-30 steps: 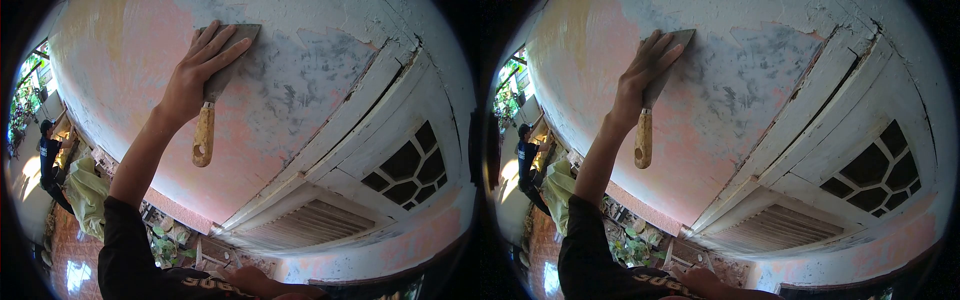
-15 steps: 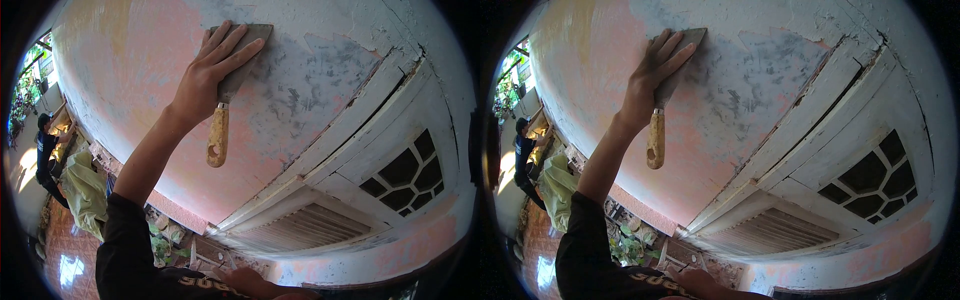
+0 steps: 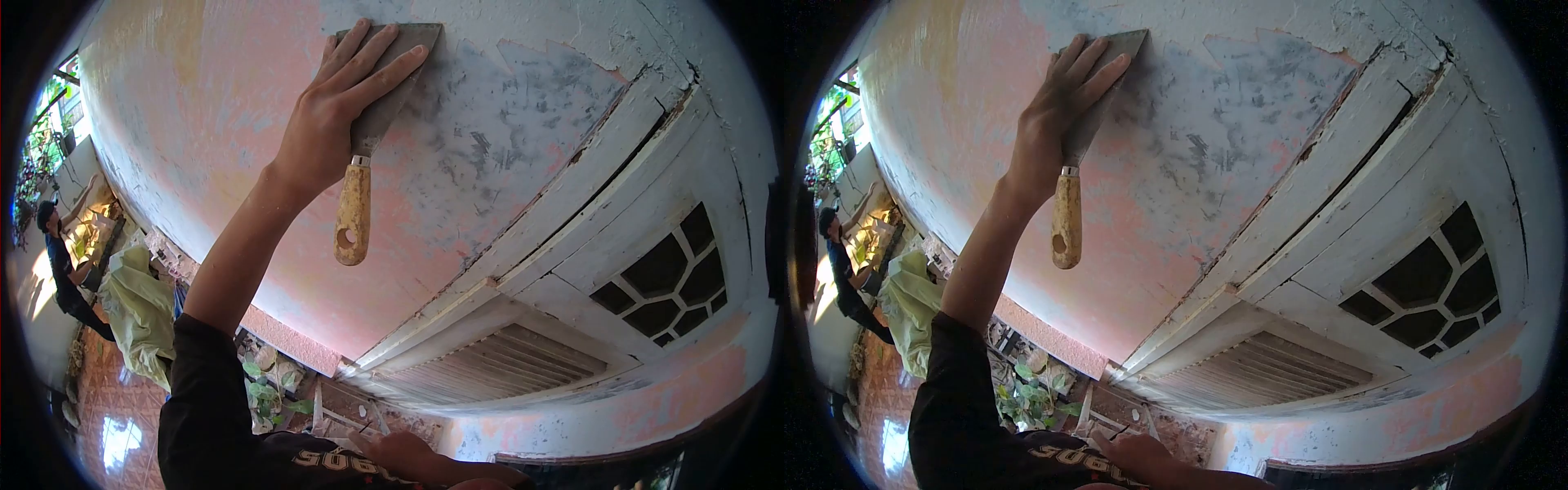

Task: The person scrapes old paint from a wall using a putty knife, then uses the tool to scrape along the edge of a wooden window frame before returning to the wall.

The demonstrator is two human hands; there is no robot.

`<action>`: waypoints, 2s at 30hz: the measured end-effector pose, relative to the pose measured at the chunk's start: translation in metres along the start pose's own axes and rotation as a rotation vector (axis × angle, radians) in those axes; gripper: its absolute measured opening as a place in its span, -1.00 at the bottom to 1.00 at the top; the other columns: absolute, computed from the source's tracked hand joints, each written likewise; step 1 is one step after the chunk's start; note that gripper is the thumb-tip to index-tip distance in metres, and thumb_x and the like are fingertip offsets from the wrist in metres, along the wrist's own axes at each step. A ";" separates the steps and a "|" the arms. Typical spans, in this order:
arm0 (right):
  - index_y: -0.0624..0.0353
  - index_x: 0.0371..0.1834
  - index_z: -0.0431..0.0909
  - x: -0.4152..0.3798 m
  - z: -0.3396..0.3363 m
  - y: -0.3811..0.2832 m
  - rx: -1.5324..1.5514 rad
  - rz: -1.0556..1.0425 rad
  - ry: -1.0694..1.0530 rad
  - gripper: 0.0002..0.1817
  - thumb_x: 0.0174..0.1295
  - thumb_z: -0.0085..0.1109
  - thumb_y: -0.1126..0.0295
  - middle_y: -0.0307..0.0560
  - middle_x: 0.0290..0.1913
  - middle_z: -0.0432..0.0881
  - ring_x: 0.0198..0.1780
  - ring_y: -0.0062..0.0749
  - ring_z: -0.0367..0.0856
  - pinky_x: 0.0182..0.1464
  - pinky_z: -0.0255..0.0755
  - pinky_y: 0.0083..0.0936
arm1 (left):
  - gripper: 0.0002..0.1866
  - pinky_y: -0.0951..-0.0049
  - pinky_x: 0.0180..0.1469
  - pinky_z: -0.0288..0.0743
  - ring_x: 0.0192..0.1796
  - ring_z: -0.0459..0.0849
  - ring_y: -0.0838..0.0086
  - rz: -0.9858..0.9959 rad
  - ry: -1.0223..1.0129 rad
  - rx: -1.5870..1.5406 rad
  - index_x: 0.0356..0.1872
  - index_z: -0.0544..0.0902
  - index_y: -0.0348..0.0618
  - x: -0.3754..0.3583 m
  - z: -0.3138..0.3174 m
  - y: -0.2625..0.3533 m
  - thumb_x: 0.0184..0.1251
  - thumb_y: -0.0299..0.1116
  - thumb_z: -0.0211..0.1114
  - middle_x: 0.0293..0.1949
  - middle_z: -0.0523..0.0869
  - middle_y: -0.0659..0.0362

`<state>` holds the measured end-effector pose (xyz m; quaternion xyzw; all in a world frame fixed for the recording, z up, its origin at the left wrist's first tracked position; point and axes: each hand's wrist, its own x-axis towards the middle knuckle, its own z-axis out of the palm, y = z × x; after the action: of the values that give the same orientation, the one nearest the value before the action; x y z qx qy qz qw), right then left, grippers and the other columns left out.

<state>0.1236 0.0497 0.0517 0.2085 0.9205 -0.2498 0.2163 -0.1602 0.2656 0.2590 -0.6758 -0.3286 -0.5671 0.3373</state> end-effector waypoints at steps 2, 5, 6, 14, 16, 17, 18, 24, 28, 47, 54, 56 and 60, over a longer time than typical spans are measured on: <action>0.11 0.56 -0.05 0.005 0.022 0.009 -0.002 0.032 -0.052 -0.23 0.27 0.02 0.42 0.13 -0.36 0.67 -0.36 0.03 0.73 -0.34 0.61 -0.09 | -0.24 -0.10 0.53 0.10 0.46 0.31 -0.01 0.006 0.014 0.010 0.36 0.49 0.26 0.002 -0.001 -0.002 0.05 -0.53 0.41 0.38 0.45 0.08; 0.12 0.56 -0.04 0.002 0.008 0.005 0.003 0.035 -0.057 -0.23 0.27 0.03 0.41 0.13 -0.36 0.68 -0.36 0.03 0.73 -0.34 0.62 -0.10 | -0.22 -0.08 0.54 0.10 0.46 0.30 0.02 0.003 0.007 0.028 0.36 0.49 0.28 -0.001 0.000 -0.004 0.03 -0.55 0.42 0.39 0.46 0.10; 0.13 0.56 -0.04 -0.001 0.002 0.001 0.017 0.005 -0.006 -0.23 0.27 0.03 0.41 0.14 -0.37 0.68 -0.36 0.02 0.73 -0.34 0.62 -0.11 | -0.22 -0.08 0.54 0.09 0.47 0.30 0.02 0.004 -0.003 0.023 0.36 0.49 0.28 -0.002 0.000 -0.004 0.03 -0.55 0.41 0.39 0.46 0.10; 0.19 0.34 0.31 0.003 -0.003 -0.006 0.180 0.219 0.047 -0.54 0.39 -0.01 0.36 0.27 -0.28 0.66 -0.27 0.08 0.71 -0.27 0.59 -0.13 | -0.25 -0.10 0.54 0.09 0.47 0.29 0.01 0.058 -0.064 0.014 0.35 0.50 0.28 0.002 -0.012 -0.014 0.06 -0.57 0.37 0.39 0.45 0.10; 0.18 0.44 0.17 0.004 0.007 0.003 0.066 0.139 -0.022 -0.41 0.34 0.01 0.38 0.21 -0.35 0.66 -0.34 0.04 0.72 -0.32 0.61 -0.13 | -0.54 -0.02 0.54 0.04 0.49 0.28 0.04 0.043 -0.082 0.032 0.28 0.59 0.00 -0.002 -0.012 -0.012 0.36 -0.47 0.06 0.34 0.51 0.02; 0.18 0.49 0.09 0.005 0.012 0.005 0.011 0.098 -0.052 -0.34 0.31 0.02 0.39 0.18 -0.39 0.66 -0.37 0.03 0.72 -0.35 0.61 -0.13 | -0.54 -0.02 0.54 0.04 0.49 0.28 0.04 0.046 -0.087 0.029 0.28 0.59 0.00 -0.001 -0.012 -0.012 0.36 -0.47 0.06 0.34 0.51 0.02; 0.18 0.54 0.02 0.006 0.014 0.005 -0.045 0.058 -0.082 -0.26 0.28 0.02 0.40 0.15 -0.42 0.67 -0.41 0.01 0.73 -0.38 0.62 -0.13 | -0.54 -0.02 0.54 0.04 0.50 0.28 0.05 0.055 -0.085 0.036 0.28 0.59 0.00 0.001 -0.013 -0.013 0.36 -0.46 0.06 0.35 0.51 0.02; 0.21 0.52 0.05 0.005 0.012 0.003 0.026 0.073 -0.024 -0.28 0.29 0.02 0.38 0.16 -0.41 0.66 -0.42 0.03 0.72 -0.39 0.62 -0.09 | -0.55 0.00 0.54 0.05 0.50 0.28 0.06 0.076 -0.080 0.045 0.27 0.59 0.00 0.005 -0.014 -0.016 0.37 -0.43 0.08 0.35 0.50 0.04; 0.21 0.52 0.05 0.000 -0.007 -0.005 -0.001 0.026 -0.016 -0.29 0.29 0.02 0.38 0.17 -0.41 0.65 -0.42 0.03 0.72 -0.41 0.61 -0.09 | -0.57 0.01 0.54 0.06 0.50 0.28 0.06 0.105 -0.107 0.064 0.26 0.60 0.00 0.005 -0.016 -0.023 0.39 -0.42 0.08 0.36 0.50 0.05; 0.29 0.49 0.09 -0.001 -0.014 -0.011 -0.017 0.033 -0.017 -0.30 0.27 0.03 0.42 0.15 -0.39 0.68 -0.39 0.00 0.73 -0.35 0.64 -0.13 | -0.21 -0.03 0.53 0.15 0.48 0.27 0.03 0.101 -0.062 0.039 0.35 0.50 0.31 0.008 -0.009 -0.019 0.02 -0.60 0.39 0.40 0.45 0.14; 0.32 0.49 0.10 -0.004 -0.026 -0.014 -0.043 0.041 -0.059 -0.30 0.26 0.04 0.42 0.14 -0.41 0.67 -0.40 -0.04 0.72 -0.38 0.64 -0.14 | -0.53 -0.05 0.55 0.03 0.51 0.24 0.06 0.093 -0.087 0.073 0.31 0.56 0.07 0.006 -0.010 -0.014 0.39 -0.49 0.06 0.38 0.48 0.07; 0.33 0.48 0.12 -0.003 -0.024 -0.014 -0.030 0.044 -0.057 -0.31 0.26 0.03 0.42 0.13 -0.42 0.67 -0.40 -0.04 0.73 -0.39 0.63 -0.14 | -0.53 -0.05 0.55 0.03 0.52 0.24 0.07 0.093 -0.101 0.088 0.31 0.56 0.07 0.008 -0.010 -0.015 0.40 -0.48 0.06 0.38 0.47 0.08; 0.35 0.45 0.14 -0.003 -0.018 -0.011 -0.035 0.013 -0.027 -0.34 0.27 0.02 0.42 0.12 -0.42 0.67 -0.41 -0.04 0.73 -0.42 0.63 -0.15 | -0.22 -0.06 0.54 0.10 0.49 0.26 0.01 0.080 -0.078 0.055 0.36 0.48 0.28 0.001 -0.008 -0.017 0.06 -0.64 0.33 0.42 0.42 0.14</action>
<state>0.1155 0.0506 0.0715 0.2072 0.9204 -0.2348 0.2340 -0.1783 0.2680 0.2629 -0.7007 -0.3295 -0.5170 0.3649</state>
